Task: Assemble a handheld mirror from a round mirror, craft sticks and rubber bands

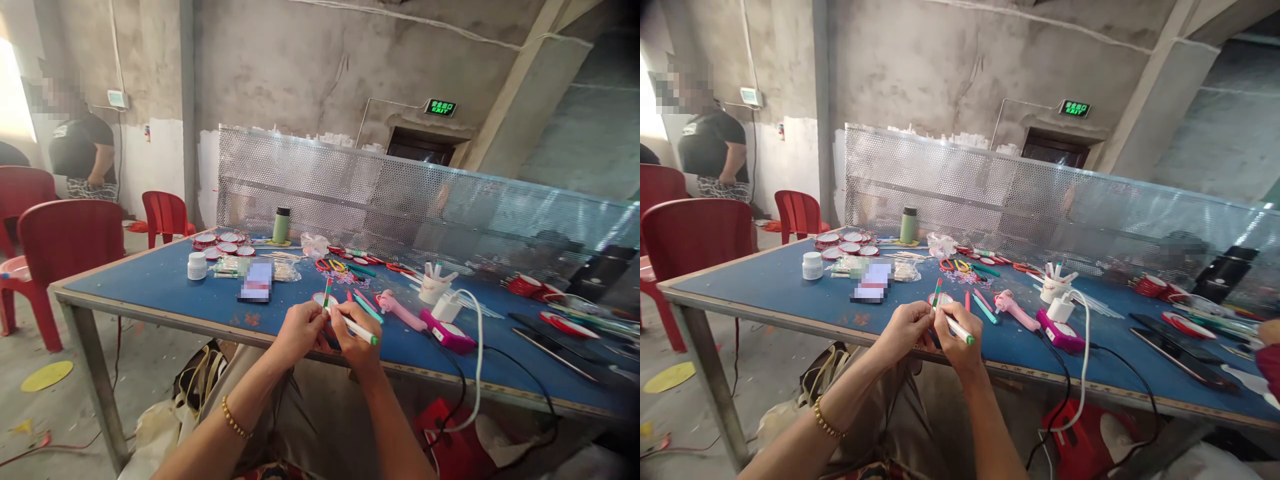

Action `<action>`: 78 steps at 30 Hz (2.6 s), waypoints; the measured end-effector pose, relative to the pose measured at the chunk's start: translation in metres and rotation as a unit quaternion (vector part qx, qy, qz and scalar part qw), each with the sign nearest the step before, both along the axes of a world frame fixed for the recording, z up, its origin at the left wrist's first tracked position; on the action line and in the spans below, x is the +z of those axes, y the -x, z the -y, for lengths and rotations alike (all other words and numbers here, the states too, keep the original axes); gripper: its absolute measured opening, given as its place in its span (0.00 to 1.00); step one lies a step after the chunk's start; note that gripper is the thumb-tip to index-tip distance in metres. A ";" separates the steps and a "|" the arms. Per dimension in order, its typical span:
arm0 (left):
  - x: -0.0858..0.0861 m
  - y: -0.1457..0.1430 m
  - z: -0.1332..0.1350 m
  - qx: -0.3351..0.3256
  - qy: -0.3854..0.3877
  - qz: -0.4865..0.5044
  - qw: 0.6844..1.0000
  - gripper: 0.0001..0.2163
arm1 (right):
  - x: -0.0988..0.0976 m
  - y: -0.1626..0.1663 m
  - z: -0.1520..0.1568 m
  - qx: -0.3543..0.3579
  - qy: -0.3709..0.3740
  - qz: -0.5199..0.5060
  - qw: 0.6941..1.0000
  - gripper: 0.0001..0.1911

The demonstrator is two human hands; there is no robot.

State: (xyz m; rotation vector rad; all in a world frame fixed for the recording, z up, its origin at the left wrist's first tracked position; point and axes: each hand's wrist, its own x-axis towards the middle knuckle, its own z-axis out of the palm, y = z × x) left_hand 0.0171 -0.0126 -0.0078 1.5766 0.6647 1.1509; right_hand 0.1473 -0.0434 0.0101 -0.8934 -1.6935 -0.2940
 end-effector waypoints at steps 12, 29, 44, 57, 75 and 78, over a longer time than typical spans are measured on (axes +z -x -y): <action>0.007 0.003 0.004 -0.029 0.046 0.027 0.998 0.14 | -0.003 -0.001 -0.001 -0.013 -0.013 -0.027 0.999 0.08; 0.005 0.002 0.003 -0.024 0.039 0.020 0.999 0.15 | 0.000 0.000 0.000 -0.019 -0.017 -0.002 1.000 0.09; 0.004 0.001 0.003 -0.021 0.038 0.024 0.999 0.15 | -0.002 0.000 -0.001 -0.023 -0.029 0.017 0.999 0.08; 0.004 0.001 0.002 -0.021 0.035 0.028 0.999 0.15 | -0.002 0.001 -0.001 -0.022 -0.025 0.019 0.999 0.08; 0.007 0.001 0.005 -0.015 0.041 0.019 0.999 0.14 | -0.002 0.001 -0.002 -0.012 -0.032 0.001 0.999 0.07; 0.006 0.001 0.004 -0.011 0.031 0.018 0.999 0.15 | -0.001 0.001 -0.002 -0.013 -0.026 0.003 1.000 0.07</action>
